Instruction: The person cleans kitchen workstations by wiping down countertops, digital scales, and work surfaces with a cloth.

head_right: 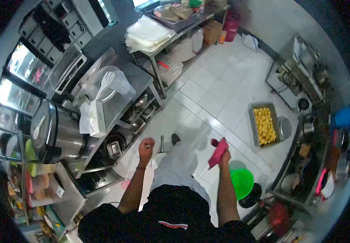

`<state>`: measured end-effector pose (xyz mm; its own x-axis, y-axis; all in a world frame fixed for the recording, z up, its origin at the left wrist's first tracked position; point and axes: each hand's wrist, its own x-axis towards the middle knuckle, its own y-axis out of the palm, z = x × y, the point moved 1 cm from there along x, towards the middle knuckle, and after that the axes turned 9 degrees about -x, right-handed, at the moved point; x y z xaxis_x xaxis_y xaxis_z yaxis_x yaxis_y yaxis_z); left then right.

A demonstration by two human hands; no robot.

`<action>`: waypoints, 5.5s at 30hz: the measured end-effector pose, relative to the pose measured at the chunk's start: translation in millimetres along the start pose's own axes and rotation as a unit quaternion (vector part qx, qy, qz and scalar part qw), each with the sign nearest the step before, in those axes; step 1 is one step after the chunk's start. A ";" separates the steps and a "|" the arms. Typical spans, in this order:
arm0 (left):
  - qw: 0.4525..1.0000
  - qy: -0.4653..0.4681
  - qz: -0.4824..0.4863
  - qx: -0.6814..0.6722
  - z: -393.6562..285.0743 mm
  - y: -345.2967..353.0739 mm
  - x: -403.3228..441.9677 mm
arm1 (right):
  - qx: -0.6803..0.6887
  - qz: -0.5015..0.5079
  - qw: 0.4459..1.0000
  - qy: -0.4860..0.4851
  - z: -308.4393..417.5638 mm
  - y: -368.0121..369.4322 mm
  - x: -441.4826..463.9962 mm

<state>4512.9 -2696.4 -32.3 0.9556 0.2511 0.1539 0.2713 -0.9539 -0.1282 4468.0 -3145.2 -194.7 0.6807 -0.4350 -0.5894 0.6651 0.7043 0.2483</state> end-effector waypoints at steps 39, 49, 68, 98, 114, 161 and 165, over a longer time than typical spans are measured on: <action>0.801 -0.123 -0.584 -0.049 -3.9 34.5 328.1 | -0.593 0.527 0.504 -0.342 89.1 665.5 58.0; 0.798 -0.101 -0.590 -0.069 -46.0 5.9 280.9 | -0.592 0.482 0.336 -0.552 30.6 705.8 58.2; 0.755 -0.146 -0.638 -0.052 -124.5 -10.2 174.7 | -0.394 0.680 0.215 -0.579 -53.5 721.8 -45.8; 0.871 -0.067 -0.441 -0.205 -80.9 17.3 296.7 | -0.565 0.383 0.618 -0.390 55.4 604.0 80.8; 0.899 -0.089 -0.405 -0.137 -27.7 20.9 298.1 | -0.377 0.362 0.851 -0.046 55.0 633.1 72.1; 0.828 -0.037 -0.543 -0.134 -101.8 -53.7 254.9 | -0.451 0.679 0.141 -0.561 -51.6 671.2 -54.6; 0.817 -0.040 -0.563 -0.113 -104.4 -56.2 253.7 | -0.440 0.673 0.175 -0.569 -42.0 679.5 -40.2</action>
<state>4728.1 -2596.2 116.3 0.1204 0.9926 -0.0154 0.9649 -0.1133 0.2369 4879.6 -2625.5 -34.6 -0.0078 0.9785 0.2063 -0.2963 0.1948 -0.9350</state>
